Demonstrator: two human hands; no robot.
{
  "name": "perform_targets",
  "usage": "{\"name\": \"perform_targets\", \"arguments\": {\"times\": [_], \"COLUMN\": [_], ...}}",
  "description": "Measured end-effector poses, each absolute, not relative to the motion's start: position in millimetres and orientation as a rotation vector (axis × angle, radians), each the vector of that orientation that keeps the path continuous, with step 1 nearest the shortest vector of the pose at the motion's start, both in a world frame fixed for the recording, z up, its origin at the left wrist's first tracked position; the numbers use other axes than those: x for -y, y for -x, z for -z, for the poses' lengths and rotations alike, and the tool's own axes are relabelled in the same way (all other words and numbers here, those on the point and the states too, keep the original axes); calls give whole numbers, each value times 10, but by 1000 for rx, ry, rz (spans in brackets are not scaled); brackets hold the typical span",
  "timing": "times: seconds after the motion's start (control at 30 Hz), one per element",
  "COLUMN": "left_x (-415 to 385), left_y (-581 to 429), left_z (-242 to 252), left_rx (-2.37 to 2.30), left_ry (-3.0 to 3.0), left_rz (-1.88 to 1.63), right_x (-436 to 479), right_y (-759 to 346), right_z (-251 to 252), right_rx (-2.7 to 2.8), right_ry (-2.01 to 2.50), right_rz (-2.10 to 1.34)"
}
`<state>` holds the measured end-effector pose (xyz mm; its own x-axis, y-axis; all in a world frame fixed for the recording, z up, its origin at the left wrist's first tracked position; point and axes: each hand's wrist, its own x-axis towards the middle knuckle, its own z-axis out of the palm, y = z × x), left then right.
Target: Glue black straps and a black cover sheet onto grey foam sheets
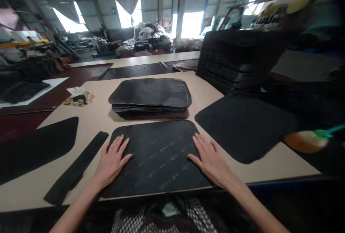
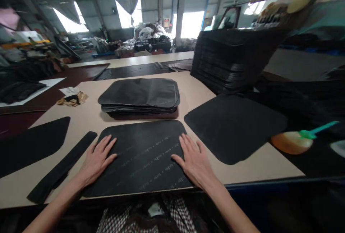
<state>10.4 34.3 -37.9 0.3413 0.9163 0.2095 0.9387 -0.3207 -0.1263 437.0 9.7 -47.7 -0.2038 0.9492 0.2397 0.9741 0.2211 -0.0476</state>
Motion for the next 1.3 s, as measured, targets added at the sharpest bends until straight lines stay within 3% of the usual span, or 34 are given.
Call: {"name": "perform_targets", "arguments": {"times": [0.13, 0.3, 0.5, 0.8, 1.3], "left_x": [-254, -191, -330, 36, 759], "left_y": [-324, -993, -1452, -848, -429], "left_z": [146, -145, -9, 140, 115], "left_rx": [1774, 1617, 1622, 1894, 1882], "left_ry": [2374, 2832, 2871, 2528, 2358], "left_rz": [181, 214, 347, 266, 127], "right_x": [-345, -867, -1303, -1311, -787], "right_y": [-4528, -4594, -4601, -4631, -4381], "right_z": [484, 453, 707, 790, 169], "right_rx": [2274, 2442, 2515, 2540, 2384], "right_ry": [1733, 1439, 1347, 1352, 1601], "right_rz": [256, 148, 53, 65, 208]}}
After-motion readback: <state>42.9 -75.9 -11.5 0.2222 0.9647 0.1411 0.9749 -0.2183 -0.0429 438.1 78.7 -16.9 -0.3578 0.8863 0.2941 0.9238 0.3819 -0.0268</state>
